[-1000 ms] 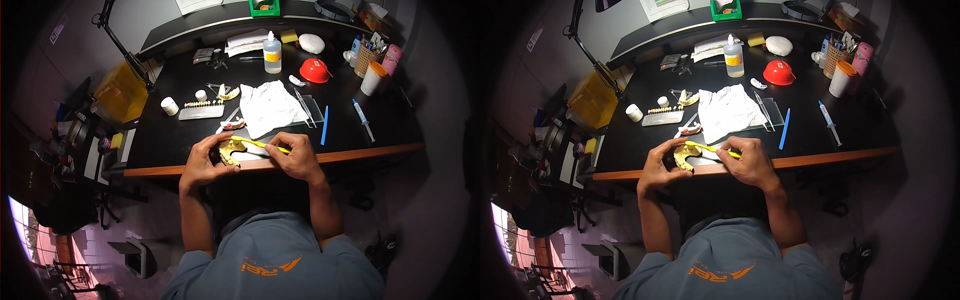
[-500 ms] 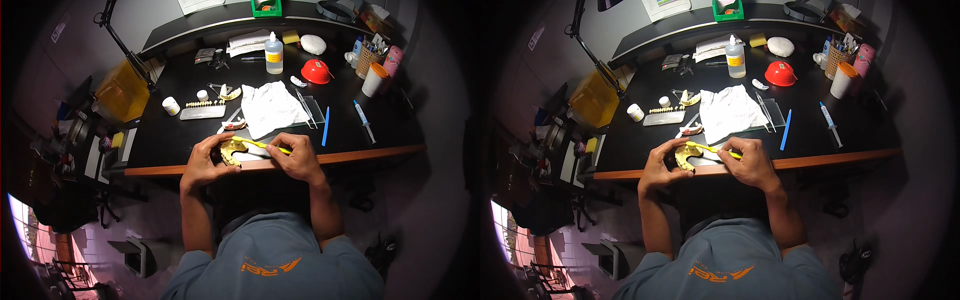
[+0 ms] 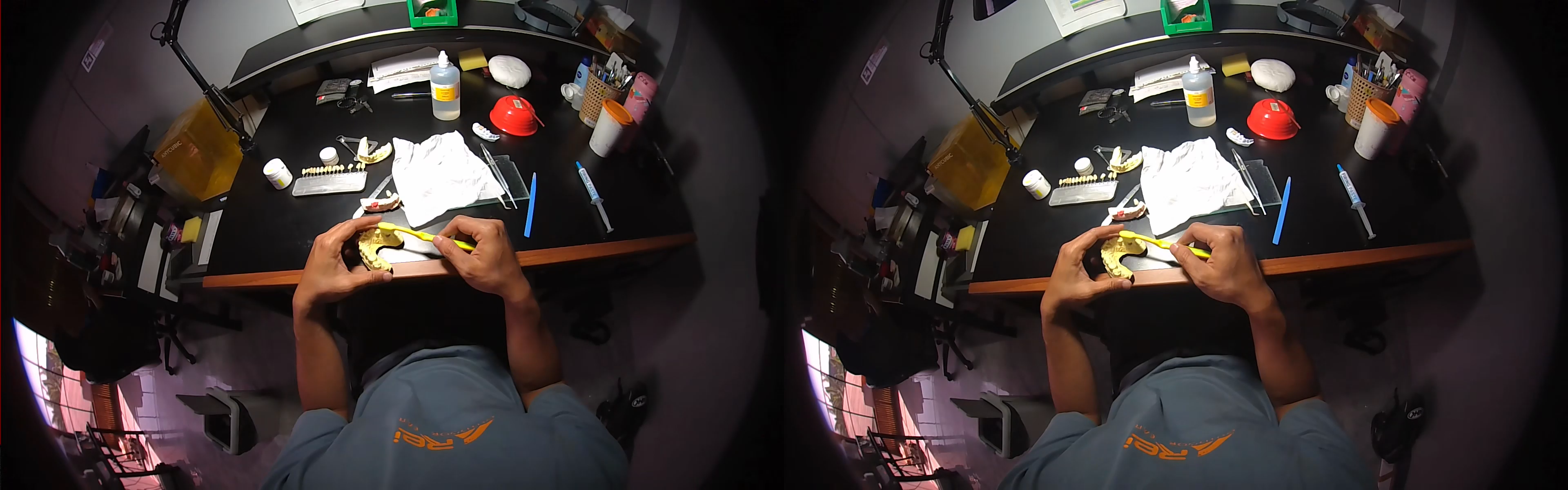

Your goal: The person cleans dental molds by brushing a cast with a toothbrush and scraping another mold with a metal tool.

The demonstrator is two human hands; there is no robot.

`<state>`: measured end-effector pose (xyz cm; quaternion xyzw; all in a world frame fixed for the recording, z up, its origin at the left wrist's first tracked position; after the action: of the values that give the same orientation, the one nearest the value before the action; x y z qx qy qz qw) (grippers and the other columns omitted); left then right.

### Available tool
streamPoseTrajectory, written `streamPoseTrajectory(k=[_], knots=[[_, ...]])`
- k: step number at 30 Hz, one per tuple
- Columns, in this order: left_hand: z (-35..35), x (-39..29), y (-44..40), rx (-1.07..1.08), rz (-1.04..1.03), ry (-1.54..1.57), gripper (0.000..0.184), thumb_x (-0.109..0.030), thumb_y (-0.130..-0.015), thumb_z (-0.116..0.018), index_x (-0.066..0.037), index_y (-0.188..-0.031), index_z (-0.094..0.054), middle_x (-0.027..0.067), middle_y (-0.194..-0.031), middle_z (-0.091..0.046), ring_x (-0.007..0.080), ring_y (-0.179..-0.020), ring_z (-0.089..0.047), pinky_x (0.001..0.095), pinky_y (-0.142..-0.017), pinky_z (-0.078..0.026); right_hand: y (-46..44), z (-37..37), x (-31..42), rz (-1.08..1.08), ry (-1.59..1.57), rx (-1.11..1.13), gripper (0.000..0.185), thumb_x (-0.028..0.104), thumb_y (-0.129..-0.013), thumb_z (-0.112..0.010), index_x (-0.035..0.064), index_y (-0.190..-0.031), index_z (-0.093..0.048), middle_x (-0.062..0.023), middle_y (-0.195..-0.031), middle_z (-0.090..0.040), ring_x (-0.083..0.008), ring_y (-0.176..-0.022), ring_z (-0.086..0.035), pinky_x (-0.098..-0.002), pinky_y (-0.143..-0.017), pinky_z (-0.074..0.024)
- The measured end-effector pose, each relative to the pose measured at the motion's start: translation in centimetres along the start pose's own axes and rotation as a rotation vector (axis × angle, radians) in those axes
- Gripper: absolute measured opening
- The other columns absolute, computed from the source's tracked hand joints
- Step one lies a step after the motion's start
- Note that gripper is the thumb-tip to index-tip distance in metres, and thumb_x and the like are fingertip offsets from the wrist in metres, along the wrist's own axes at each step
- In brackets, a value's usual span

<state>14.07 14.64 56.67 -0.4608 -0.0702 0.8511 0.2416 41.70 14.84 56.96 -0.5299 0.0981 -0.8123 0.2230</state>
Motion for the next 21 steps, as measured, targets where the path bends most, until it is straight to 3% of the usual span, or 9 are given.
streamPoseTrajectory(k=[21], knots=[[0.09,0.03,-0.1,0.002,-0.003,-0.009,0.091,-0.032,-0.064,-0.107,-0.002,-0.142,-0.071,0.0159,-0.126,-0.078,0.0241,-0.115,-0.076,0.0363,-0.102,-0.058,-0.06,0.1,0.1,0.001,0.003,-0.004,0.025,0.02,-0.1,-0.077,-0.0045,-0.095,-0.079,-0.0168,-0.074,-0.075,-0.0199,-0.064,-0.071,-0.0367,-0.062,-0.0527]])
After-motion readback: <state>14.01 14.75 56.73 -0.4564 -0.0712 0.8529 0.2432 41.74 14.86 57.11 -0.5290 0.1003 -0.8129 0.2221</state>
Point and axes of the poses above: each hand's wrist, its own y-axis away from the middle knuckle, its own z-axis out of the back of the hand, x = y × z, the point moved 3 cm from there along -y, towards the middle knuckle
